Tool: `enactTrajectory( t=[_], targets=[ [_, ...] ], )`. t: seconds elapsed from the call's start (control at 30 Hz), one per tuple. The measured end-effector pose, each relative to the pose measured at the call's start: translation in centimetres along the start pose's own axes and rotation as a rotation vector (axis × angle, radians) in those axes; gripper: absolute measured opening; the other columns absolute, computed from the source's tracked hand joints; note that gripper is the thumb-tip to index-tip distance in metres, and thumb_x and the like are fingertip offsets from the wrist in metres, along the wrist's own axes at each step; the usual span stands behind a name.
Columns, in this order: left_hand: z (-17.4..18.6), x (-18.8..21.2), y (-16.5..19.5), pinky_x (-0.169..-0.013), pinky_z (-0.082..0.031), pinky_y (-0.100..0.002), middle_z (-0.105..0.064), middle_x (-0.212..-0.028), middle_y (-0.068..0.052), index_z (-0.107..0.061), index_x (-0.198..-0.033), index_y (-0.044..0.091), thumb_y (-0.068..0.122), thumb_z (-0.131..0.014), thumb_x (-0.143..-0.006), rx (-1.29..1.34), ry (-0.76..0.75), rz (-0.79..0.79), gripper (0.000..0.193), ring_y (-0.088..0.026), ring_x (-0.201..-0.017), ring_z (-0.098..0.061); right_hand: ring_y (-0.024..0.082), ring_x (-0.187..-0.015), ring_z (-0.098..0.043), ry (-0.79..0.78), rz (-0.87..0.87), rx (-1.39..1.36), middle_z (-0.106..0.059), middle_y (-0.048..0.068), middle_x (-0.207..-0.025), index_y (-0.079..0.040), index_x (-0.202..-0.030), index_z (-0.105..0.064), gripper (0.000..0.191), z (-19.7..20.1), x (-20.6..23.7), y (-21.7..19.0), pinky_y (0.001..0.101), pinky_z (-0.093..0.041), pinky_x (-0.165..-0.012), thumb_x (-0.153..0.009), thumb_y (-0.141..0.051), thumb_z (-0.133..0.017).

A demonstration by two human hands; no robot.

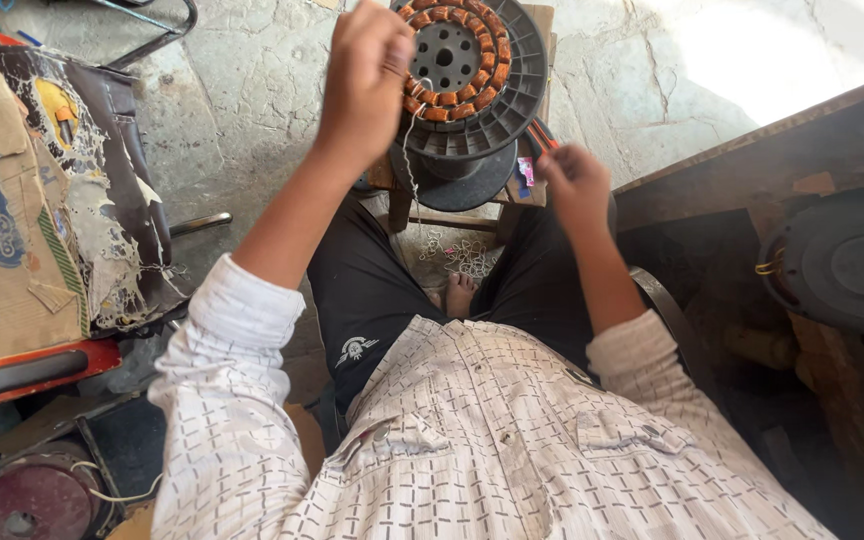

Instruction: The person uses a screwdriver to adjust copper windings on a motor stator, then ties and trims a white string with pliers. The person works on the stator while seated, manipulating the windings and string with both hands.

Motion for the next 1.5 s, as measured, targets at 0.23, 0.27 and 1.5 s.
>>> enactTrajectory(
  t=[0.23, 0.27, 1.5],
  targets=[
    [1.4, 0.5, 4.3, -0.089, -0.044, -0.042, -0.064, -0.107, -0.003, -0.075, -0.093, 0.011, 0.02, -0.081, -0.089, -0.331, -0.092, -0.317, 0.012, -0.026, -0.109, -0.057, 0.012, -0.074, -0.072, 0.056, 0.106, 0.088, -0.073, 0.009, -0.084, 0.0, -0.097, -0.069, 0.013, -0.5, -2.2, -1.2, 0.026, -0.054, -0.065, -0.094, -0.011, -0.075],
    [1.3, 0.4, 3.7, -0.088, -0.044, -0.042, -0.065, -0.108, -0.002, -0.074, -0.09, 0.012, 0.018, -0.082, -0.089, -0.332, -0.107, -0.271, 0.011, -0.026, -0.111, -0.058, 0.013, -0.075, -0.072, 0.062, 0.12, 0.124, -0.073, 0.009, -0.085, 0.001, -0.097, -0.07, 0.012, -0.9, -1.8, -1.0, 0.0266, -0.053, -0.065, -0.094, -0.009, -0.075],
    [2.6, 0.9, 0.8, -0.081, -0.048, -0.04, -0.067, -0.089, -0.007, -0.073, -0.085, 0.002, 0.028, -0.083, -0.091, -0.107, 0.203, -0.076, 0.029, -0.028, -0.09, -0.061, 0.027, -0.099, -0.058, 0.095, 0.865, 0.606, -0.067, -0.001, -0.101, -0.014, -0.099, -0.078, 0.022, -7.9, 0.3, -26.7, 0.0408, -0.037, -0.088, -0.083, -0.025, -0.089]
  ],
)
Point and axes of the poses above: each hand's wrist, its own x-axis away from the middle knuckle, its own z-axis out of the back of the hand, y = z × x, the point moved 9 cm from there along -x, towards the middle knuckle
